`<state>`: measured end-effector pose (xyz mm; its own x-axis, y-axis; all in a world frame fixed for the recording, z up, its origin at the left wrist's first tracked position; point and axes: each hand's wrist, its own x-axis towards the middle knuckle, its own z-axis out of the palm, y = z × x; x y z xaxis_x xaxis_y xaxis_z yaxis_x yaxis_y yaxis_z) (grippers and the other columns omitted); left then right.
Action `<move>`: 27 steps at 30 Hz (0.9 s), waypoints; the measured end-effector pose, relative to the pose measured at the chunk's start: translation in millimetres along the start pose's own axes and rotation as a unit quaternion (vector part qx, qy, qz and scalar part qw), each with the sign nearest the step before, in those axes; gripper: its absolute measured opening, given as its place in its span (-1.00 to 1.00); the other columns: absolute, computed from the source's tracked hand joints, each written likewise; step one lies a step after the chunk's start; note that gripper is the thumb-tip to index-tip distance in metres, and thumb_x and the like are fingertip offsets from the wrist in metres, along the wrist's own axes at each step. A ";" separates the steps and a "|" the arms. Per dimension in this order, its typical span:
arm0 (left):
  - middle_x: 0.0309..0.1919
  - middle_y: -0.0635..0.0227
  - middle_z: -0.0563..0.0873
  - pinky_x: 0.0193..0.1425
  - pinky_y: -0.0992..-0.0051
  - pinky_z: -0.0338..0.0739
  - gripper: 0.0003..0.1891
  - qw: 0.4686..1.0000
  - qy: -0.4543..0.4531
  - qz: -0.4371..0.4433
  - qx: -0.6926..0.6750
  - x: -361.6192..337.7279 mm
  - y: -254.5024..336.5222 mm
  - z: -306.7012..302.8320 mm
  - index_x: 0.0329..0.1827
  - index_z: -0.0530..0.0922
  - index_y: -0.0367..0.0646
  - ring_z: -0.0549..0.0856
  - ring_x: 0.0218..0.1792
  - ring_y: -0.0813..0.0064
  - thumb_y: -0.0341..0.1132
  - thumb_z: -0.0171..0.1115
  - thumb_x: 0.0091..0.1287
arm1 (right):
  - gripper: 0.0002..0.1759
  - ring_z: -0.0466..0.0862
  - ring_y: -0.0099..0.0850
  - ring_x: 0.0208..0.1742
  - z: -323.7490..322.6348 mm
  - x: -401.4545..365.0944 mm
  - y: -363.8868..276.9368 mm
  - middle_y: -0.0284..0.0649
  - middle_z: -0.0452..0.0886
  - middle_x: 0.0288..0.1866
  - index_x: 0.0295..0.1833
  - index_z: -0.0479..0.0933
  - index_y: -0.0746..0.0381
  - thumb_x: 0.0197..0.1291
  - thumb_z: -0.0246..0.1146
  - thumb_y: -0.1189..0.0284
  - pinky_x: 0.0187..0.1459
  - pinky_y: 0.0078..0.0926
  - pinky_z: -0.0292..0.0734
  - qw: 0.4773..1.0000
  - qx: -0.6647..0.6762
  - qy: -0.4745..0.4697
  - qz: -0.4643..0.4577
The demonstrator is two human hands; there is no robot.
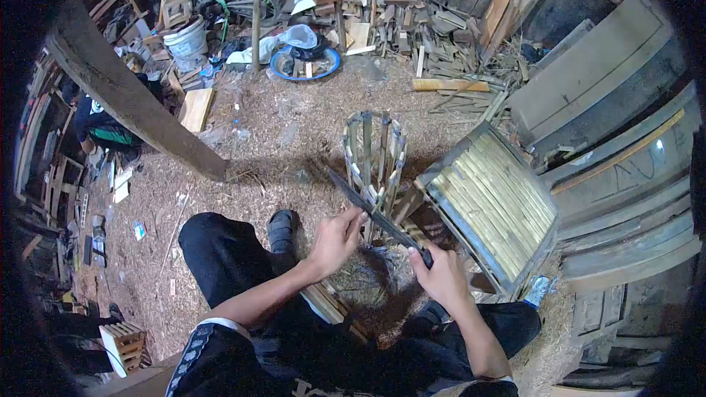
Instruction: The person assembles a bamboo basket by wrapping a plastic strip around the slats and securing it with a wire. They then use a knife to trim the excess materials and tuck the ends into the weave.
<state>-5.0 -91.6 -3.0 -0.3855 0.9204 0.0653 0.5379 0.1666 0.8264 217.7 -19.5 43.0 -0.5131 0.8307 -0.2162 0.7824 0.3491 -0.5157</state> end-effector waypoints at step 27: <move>-0.54 0.26 0.67 -0.19 0.32 0.43 -0.85 0.995 0.081 0.057 -0.006 -15.3 -3.0 -7.3 -0.24 0.68 -0.20 0.62 -0.48 0.31 -0.29 0.29 0.37 | -0.48 0.73 0.16 -0.37 68.3 21.9 36.5 0.16 0.68 -0.46 -0.07 0.65 0.25 0.36 0.18 -0.03 -0.23 0.12 0.64 0.992 -0.125 -0.003 -0.013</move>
<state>-6.2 -108.8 -2.4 -0.4394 0.8634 0.2478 0.5758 0.0590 0.8155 210.9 -18.2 -37.2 -0.5359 0.8174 -0.2115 0.8317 0.4680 -0.2988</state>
